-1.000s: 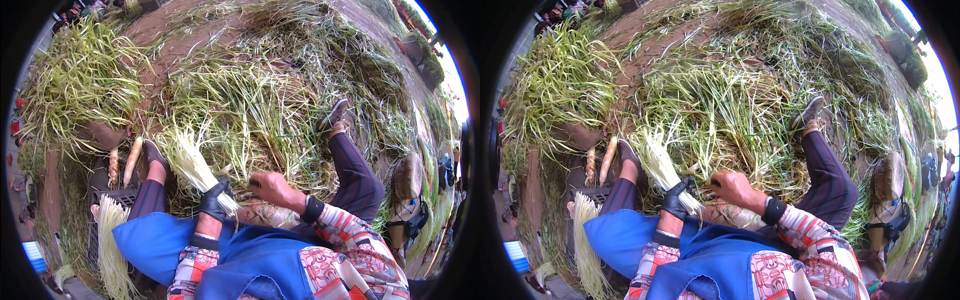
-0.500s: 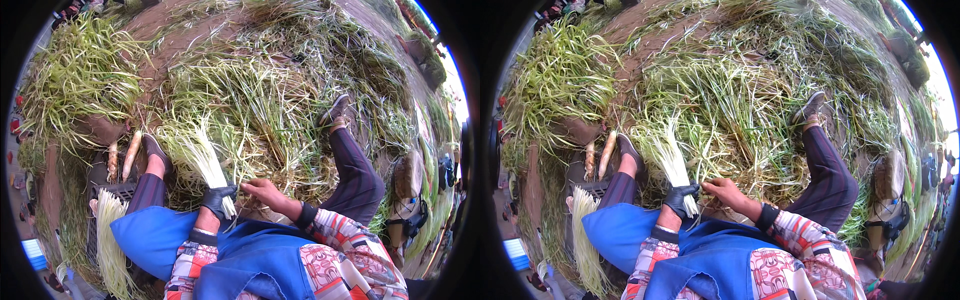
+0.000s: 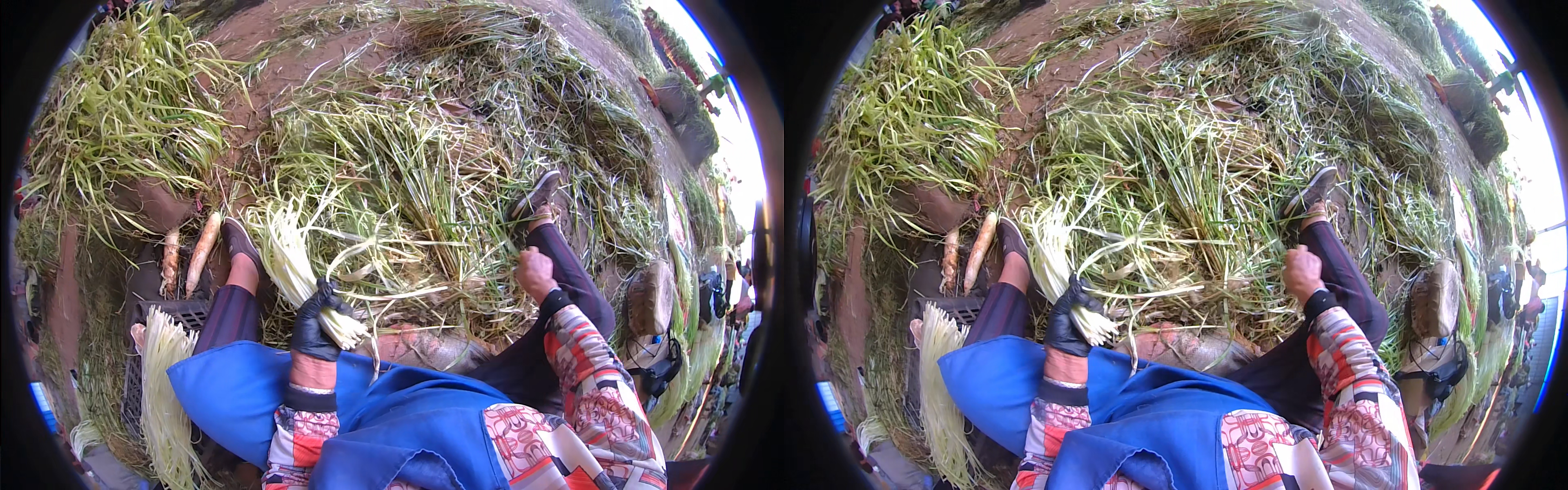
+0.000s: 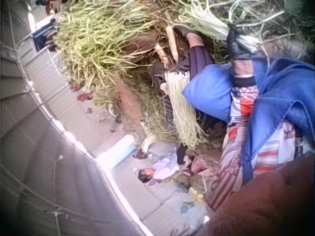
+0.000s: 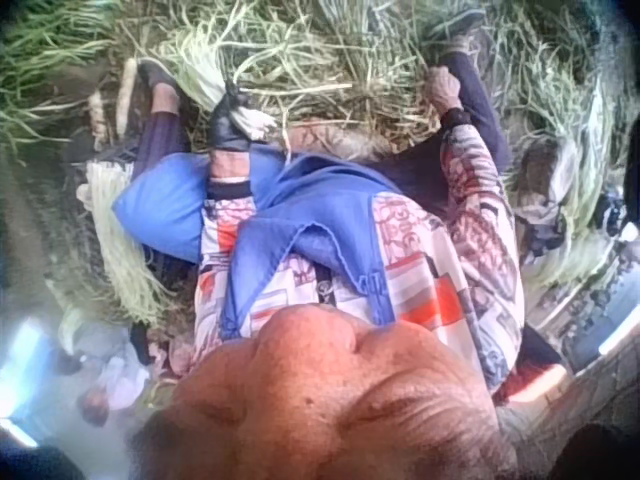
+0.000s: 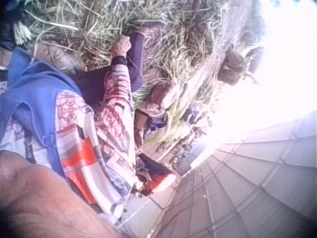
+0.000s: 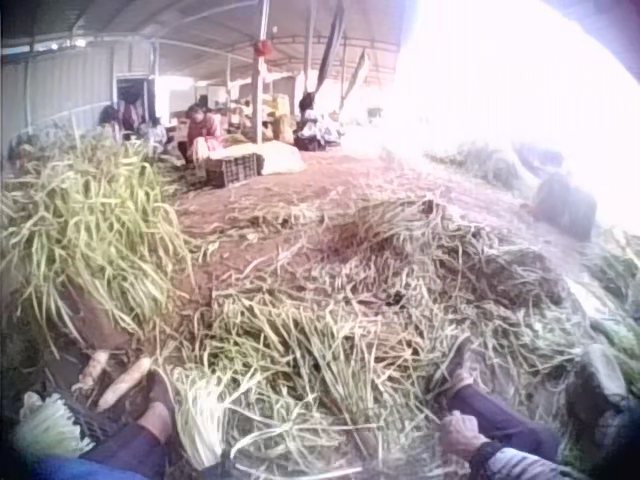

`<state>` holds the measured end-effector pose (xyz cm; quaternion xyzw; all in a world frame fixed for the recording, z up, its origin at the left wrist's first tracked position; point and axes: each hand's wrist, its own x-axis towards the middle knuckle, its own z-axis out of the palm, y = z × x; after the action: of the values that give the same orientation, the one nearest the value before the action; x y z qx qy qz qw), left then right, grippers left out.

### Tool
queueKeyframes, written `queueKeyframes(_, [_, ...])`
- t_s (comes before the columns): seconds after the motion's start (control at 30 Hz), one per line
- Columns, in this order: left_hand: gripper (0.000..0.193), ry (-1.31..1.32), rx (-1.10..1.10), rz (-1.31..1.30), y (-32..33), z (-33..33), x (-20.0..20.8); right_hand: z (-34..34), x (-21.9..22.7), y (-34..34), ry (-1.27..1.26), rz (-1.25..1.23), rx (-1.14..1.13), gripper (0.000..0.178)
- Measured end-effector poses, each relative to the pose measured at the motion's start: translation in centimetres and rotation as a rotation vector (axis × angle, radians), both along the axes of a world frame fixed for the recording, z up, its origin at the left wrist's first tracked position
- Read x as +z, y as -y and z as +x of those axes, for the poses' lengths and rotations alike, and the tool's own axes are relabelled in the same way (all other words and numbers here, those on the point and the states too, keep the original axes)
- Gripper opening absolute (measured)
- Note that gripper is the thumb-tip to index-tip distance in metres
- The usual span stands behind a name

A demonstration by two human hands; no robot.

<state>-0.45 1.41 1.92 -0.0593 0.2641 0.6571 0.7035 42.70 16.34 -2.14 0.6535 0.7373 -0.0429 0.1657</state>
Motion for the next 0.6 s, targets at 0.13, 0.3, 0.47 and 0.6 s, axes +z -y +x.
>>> queueKeyframes(0.13, [0.027,-0.089,0.052,-0.055,-0.2,1.1,0.9,-4.4,3.6,-0.8,-0.054,0.026,0.138,0.025])
queueKeyframes(0.3, [0.023,-0.255,-0.084,-0.19,-0.4,3.6,0.0,-19.9,5.3,5.3,-1.202,-0.316,0.012,0.048])
queueKeyframes(0.47, [0.024,-0.291,-0.116,-0.219,-0.2,3.2,-1.2,-26.6,5.8,7.6,-1.513,-0.527,-0.398,0.025])
queueKeyframes(0.6, [0.024,-0.539,-0.075,-0.309,0.1,2.9,-1.7,-26.1,9.7,5.2,-1.817,-0.433,-0.668,0.018])
